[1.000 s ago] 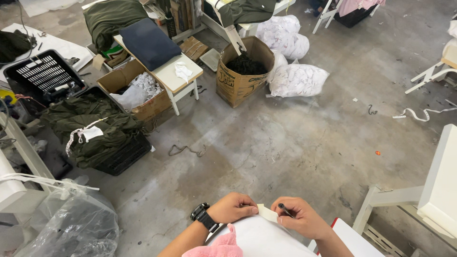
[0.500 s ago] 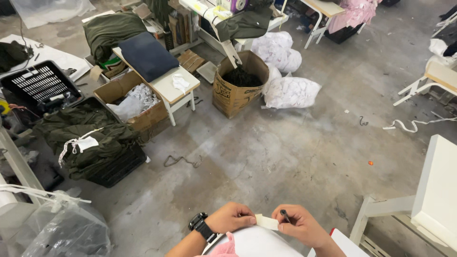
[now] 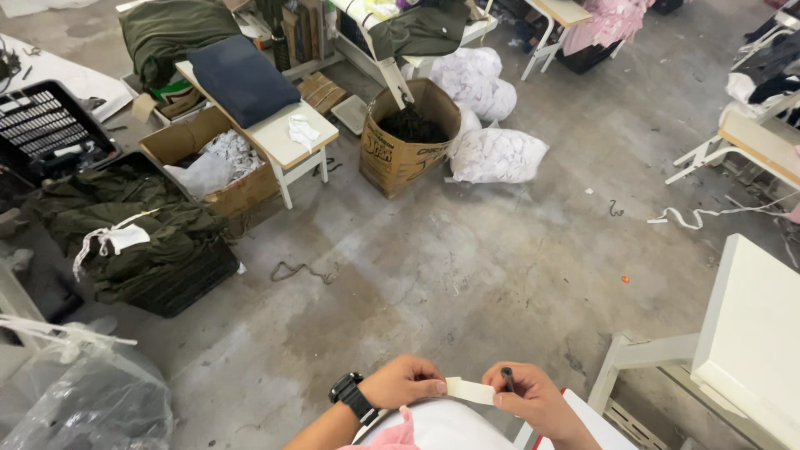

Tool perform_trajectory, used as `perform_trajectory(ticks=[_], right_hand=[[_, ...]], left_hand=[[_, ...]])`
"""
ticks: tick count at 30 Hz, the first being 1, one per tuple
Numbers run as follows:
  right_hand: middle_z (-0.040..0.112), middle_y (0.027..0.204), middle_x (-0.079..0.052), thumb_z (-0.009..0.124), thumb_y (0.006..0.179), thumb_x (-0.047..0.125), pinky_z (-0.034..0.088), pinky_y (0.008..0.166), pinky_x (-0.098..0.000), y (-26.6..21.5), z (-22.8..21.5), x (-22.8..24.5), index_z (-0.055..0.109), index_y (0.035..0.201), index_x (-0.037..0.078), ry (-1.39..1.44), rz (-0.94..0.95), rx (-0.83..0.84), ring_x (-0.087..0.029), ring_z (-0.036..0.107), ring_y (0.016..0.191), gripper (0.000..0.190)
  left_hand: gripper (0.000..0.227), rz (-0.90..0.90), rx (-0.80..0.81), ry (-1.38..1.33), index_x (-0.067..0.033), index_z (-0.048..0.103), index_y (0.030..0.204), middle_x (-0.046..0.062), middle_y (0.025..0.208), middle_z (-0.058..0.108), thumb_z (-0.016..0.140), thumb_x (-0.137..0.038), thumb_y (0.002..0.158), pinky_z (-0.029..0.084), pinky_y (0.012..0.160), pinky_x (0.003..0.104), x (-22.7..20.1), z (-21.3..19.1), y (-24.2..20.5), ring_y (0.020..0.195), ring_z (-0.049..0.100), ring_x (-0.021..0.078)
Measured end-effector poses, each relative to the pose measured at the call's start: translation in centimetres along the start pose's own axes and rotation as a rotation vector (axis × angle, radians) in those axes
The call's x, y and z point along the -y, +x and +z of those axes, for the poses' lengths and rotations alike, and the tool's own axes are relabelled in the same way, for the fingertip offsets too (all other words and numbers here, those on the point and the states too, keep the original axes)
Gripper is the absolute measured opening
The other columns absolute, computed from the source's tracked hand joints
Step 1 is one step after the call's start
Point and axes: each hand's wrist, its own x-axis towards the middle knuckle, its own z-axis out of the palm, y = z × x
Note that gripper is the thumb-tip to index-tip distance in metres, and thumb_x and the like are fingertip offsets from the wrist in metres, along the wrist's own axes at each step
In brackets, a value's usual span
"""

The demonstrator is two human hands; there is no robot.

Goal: The person writes identification numbers on masking tape using a pen, pulls and tears the tape pieces from the roll, and applies them as labels to different fabric rolls.

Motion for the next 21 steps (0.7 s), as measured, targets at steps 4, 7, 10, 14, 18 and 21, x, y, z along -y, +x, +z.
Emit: perform_trajectory(ticks=[4,7,10,14,18,21], right_hand=[[0.066,0.084,-0.009,0.072,0.082,0.003,0.032,0.067,-0.0346,-2.5,-0.7,-0.6,0.057,0.070,0.005,-0.063,0.136,-0.077,-0.020,0.046,0.068,0.019],[0.071,0.084,-0.012,0.069,0.078,-0.005,0.033,0.071,-0.0347,-4.2,-1.7,-1.4,0.060,0.067,0.002,-0.052,0.259,-0.173,-0.023,0.048,0.067,0.016],[0.069,0.085,-0.011,0.071,0.077,-0.006,0.034,0.070,-0.0330,-7.3,-2.7,-4.2,0.059,0.071,0.004,-0.008,0.126,-0.145,-0.021,0.048,0.069,0.017],[0.074,0.090,-0.013,0.070,0.079,-0.005,0.038,0.069,-0.0315,-11.7,-2.3,-4.7,0.067,0.073,0.001,0.077,0.192,-0.275,-0.020,0.056,0.070,0.008],[0.081,0.096,-0.007,0.071,0.081,-0.001,0.037,0.062,-0.0272,-17.0,-1.6,-6.7,0.064,0.070,0.004,0.015,0.208,-0.373,-0.012,0.047,0.065,0.013],[0.083,0.099,-0.007,0.072,0.081,0.007,0.041,0.066,-0.0285,-21.8,-0.8,-6.7,0.065,0.069,0.007,-0.039,0.129,-0.455,-0.012,0.050,0.067,0.015]], left_hand=[[0.021,-0.033,0.055,-0.052,-0.0198,0.076,0.105,-0.012,0.078,0.061,0.069,-0.039,0.098,0.037,0.063,0.021,1.4,1.8,0.6,0.071,0.048,0.0022],[0.017,0.049,0.155,-0.101,-0.0199,0.074,0.100,-0.015,0.080,0.061,0.070,-0.036,0.100,0.039,0.065,0.018,2.9,2.9,2.0,0.073,0.048,-0.0008],[0.018,0.040,0.267,-0.169,-0.0181,0.075,0.101,-0.014,0.084,0.063,0.074,-0.036,0.097,0.040,0.070,0.019,3.1,4.5,2.0,0.078,0.050,0.0002],[0.014,0.075,0.292,-0.114,-0.0147,0.074,0.100,-0.008,0.090,0.070,0.074,-0.028,0.095,0.048,0.079,0.019,1.7,6.9,2.0,0.083,0.059,0.0012],[0.003,0.175,0.249,-0.078,-0.0142,0.074,0.096,-0.007,0.091,0.071,0.074,-0.015,0.093,0.048,0.082,0.021,1.4,11.2,2.4,0.084,0.061,0.0025],[0.013,0.182,0.242,-0.052,-0.0149,0.066,0.096,-0.007,0.086,0.063,0.067,-0.005,0.087,0.045,0.075,0.022,-0.2,16.0,3.7,0.080,0.053,0.0050]])
